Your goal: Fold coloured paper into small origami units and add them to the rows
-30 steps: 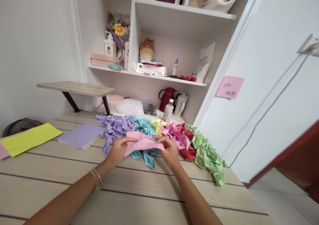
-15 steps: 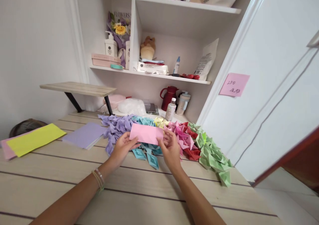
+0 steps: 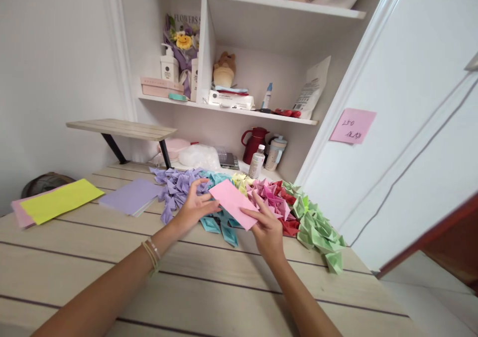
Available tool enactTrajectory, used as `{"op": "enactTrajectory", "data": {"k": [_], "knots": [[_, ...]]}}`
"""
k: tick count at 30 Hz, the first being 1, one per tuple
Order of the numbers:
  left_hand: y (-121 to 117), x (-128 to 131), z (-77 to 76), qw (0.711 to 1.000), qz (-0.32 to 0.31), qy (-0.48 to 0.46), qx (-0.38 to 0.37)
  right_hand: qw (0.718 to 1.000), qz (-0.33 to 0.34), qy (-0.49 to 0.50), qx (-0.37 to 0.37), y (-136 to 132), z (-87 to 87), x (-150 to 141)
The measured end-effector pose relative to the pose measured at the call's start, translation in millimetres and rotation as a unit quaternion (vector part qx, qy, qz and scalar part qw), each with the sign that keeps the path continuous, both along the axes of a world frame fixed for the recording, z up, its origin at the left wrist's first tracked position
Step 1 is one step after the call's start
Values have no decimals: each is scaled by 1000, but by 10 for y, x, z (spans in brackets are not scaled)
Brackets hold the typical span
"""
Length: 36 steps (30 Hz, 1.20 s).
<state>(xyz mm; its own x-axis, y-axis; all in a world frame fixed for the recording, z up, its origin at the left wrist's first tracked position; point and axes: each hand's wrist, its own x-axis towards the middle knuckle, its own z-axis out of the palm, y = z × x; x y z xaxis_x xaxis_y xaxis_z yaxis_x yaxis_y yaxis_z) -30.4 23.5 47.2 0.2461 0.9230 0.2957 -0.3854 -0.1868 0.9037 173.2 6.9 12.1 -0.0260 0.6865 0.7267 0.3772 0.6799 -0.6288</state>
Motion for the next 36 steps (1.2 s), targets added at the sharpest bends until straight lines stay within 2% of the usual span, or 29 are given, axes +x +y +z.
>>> {"op": "enactTrajectory", "data": {"k": [2,4,6,9,12,14,16,18,21,23,27,30,33,36], "knots": [[-45,49,-84,998,-58,32,10,1000,-18,2,15,-34,11,-5],[-65,83,-185,992,-71,107,19,1000,-5,4,12,-77,30,-16],[-61,90,-264,989,-21,145,29,999,24,23,-16,-112,36,-38],[-48,63,-295,987,65,142,43,988,78,97,-95,-131,16,-96],[-81,50,-263,976,129,166,61,955,125,204,-178,-117,-21,-173],[-127,76,-247,975,145,158,62,923,154,277,-218,-105,-45,-218],[-172,122,-250,985,123,106,50,896,182,317,-254,-97,-63,-246],[-199,164,-263,993,98,49,33,885,199,312,-282,-97,-73,-255],[-200,176,-284,995,96,9,3,890,202,285,-293,-101,-74,-248],[-189,155,-291,996,87,31,-14,899,191,271,-285,-101,-72,-240],[-201,122,-284,992,-8,124,-36,924,173,223,-259,-99,-77,-220],[-230,132,-282,990,-50,113,-64,960,140,141,-197,-111,-60,-190],[-222,126,-297,995,-3,90,-44,986,76,34,-148,-151,-3,-154],[-184,92,-319,995,46,93,-7,982,90,-7,-169,-212,65,-139]]}}
